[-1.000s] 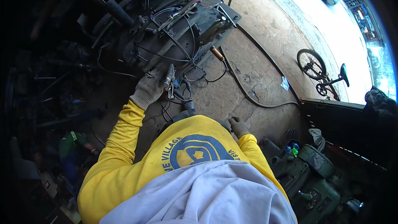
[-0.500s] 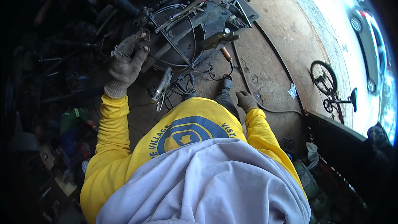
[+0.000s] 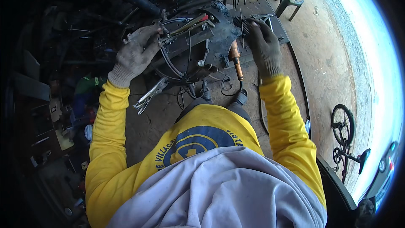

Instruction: The person welds a metal frame using a welding torch and locking pliers. They secure metal components with the pliers, apply the torch to create joints, and reposition the frame to access different sections.

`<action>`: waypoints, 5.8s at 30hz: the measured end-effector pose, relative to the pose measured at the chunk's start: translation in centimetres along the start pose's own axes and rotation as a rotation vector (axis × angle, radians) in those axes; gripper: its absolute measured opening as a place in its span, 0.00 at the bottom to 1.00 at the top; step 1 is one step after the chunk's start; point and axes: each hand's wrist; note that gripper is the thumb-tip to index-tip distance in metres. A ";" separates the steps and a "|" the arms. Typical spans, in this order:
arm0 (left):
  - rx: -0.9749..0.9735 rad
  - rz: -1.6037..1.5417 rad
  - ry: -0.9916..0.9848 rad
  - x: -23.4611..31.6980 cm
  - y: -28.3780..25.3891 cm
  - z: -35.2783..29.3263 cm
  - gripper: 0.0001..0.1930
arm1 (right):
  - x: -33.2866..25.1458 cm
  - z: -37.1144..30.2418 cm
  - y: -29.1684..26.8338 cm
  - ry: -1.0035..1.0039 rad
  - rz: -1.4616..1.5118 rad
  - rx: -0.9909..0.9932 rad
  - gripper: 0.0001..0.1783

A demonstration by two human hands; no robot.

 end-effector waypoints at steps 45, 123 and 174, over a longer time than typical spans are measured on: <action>-0.554 -0.474 -0.082 0.2 8.4 8.9 0.24 | -1.7 10.5 12.3 -0.035 -1.496 -0.907 0.12; -0.331 0.454 0.969 -1.1 6.2 0.5 0.33 | 15.7 -30.6 10.4 -0.697 0.762 0.547 0.38; -0.440 0.402 1.178 2.5 2.2 3.4 0.49 | 19.8 -28.9 8.5 -0.900 1.126 0.390 0.45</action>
Point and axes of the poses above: each hand's wrist, its own z-axis towards the middle knuckle, its own y-axis out of the palm, x = y × z, and after that the axes turned 14 degrees about z, right-handed
